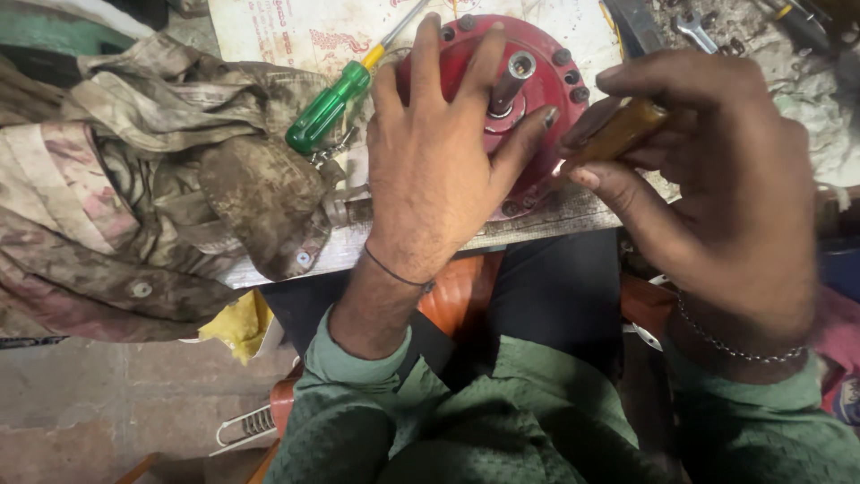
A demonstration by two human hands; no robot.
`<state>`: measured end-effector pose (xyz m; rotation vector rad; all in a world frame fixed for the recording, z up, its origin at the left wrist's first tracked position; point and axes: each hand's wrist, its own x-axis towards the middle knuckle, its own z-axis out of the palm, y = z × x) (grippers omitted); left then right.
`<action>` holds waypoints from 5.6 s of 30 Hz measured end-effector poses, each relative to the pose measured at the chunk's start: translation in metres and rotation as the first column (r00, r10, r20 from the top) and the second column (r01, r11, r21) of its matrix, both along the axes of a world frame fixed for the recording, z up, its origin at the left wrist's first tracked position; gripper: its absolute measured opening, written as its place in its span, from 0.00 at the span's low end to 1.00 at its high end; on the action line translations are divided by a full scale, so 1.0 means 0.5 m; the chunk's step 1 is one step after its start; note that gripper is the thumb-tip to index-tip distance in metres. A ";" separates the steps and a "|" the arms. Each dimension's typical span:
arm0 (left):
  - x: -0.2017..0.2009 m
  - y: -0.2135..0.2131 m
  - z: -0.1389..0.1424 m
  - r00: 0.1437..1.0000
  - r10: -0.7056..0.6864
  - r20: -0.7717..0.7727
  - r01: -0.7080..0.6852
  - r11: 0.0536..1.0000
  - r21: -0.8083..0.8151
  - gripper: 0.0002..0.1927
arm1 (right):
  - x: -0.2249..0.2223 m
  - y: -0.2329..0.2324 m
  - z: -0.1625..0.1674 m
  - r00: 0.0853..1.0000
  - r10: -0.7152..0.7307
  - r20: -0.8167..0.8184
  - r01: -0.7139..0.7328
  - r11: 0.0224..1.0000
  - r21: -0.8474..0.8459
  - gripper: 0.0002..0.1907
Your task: The person pries at the pump's rotor assembly with a screwdriver, then uses a hammer to tap the rotor shaft. They align the copper rotor into the red pump housing, press the halves together, flip the unit over, and drive the mounting bolts by hand to secure the housing.
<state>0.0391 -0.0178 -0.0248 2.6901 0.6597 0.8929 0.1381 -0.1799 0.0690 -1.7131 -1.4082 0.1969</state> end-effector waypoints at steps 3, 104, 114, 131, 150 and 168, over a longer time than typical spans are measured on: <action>0.002 0.003 -0.002 1.000 -0.007 0.001 0.007 0.999 0.043 0.36 | 0.004 -0.008 -0.009 1.000 -0.012 0.012 0.012 1.000 -0.024 0.28; -0.136 0.026 0.095 0.957 -0.246 -0.154 0.243 0.969 -0.039 0.59 | 0.309 -0.108 -0.181 0.634 -0.385 0.671 0.430 0.896 0.107 0.10; -0.101 0.027 0.098 0.977 -0.175 -0.121 0.175 0.985 -0.009 0.57 | 0.333 -0.075 -0.229 0.411 -0.356 0.840 0.506 0.855 0.114 0.09; -0.026 -0.015 0.039 0.983 -0.124 -0.136 0.111 0.988 -0.103 0.66 | 0.158 -0.024 -0.063 0.914 0.112 0.391 -0.047 0.984 -0.172 0.07; 0.006 -0.019 -0.009 0.987 -0.144 0.076 0.150 0.985 -0.085 0.65 | 0.075 -0.017 -0.079 0.815 0.083 0.573 0.081 0.963 -0.255 0.10; -0.004 -0.012 0.003 0.982 -0.187 0.040 0.191 0.974 -0.121 0.67 | 0.112 -0.063 -0.096 0.956 -0.056 -0.287 0.077 0.995 0.062 0.14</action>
